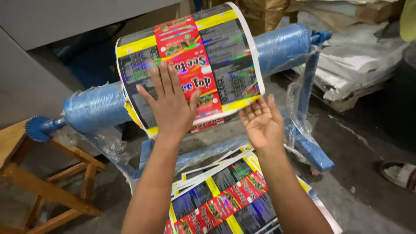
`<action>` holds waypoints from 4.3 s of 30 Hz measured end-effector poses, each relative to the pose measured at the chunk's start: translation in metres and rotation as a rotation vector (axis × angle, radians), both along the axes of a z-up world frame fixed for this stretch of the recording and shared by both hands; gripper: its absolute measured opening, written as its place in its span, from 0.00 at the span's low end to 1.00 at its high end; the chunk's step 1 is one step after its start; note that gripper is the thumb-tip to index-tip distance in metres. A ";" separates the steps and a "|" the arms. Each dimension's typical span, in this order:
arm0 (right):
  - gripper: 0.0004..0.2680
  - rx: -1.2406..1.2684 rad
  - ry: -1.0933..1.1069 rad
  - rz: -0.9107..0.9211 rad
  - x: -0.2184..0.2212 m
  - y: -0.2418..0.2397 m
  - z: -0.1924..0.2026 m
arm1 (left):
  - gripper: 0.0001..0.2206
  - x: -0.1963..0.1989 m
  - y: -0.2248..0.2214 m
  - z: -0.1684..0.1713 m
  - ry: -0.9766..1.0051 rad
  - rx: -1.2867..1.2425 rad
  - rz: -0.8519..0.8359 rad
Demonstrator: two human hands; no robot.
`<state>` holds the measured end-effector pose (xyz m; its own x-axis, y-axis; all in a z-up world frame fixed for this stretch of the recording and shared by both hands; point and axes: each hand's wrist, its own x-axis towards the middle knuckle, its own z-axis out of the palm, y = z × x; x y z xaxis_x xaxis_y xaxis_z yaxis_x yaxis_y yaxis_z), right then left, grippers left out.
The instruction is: Pulling printed labels from a large roll and stacking them on the floor.
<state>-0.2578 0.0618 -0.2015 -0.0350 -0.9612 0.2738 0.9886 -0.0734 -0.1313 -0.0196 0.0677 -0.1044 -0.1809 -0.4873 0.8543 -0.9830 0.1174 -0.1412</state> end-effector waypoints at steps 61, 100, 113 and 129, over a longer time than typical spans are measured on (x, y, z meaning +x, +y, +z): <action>0.11 0.032 1.303 -0.106 -0.051 -0.019 -0.251 | 0.54 -0.110 -0.060 0.097 -0.114 0.464 -0.046; 0.06 -0.137 0.389 -0.054 -0.018 -0.022 -0.011 | 0.42 0.016 0.019 0.016 -0.036 0.048 0.077; 0.09 0.057 0.723 0.115 -0.090 0.030 -0.224 | 0.38 0.013 -0.081 0.134 0.017 0.479 0.084; 0.10 -0.102 1.103 0.094 -0.091 0.043 -0.073 | 0.44 -0.022 -0.068 0.146 0.100 0.650 0.091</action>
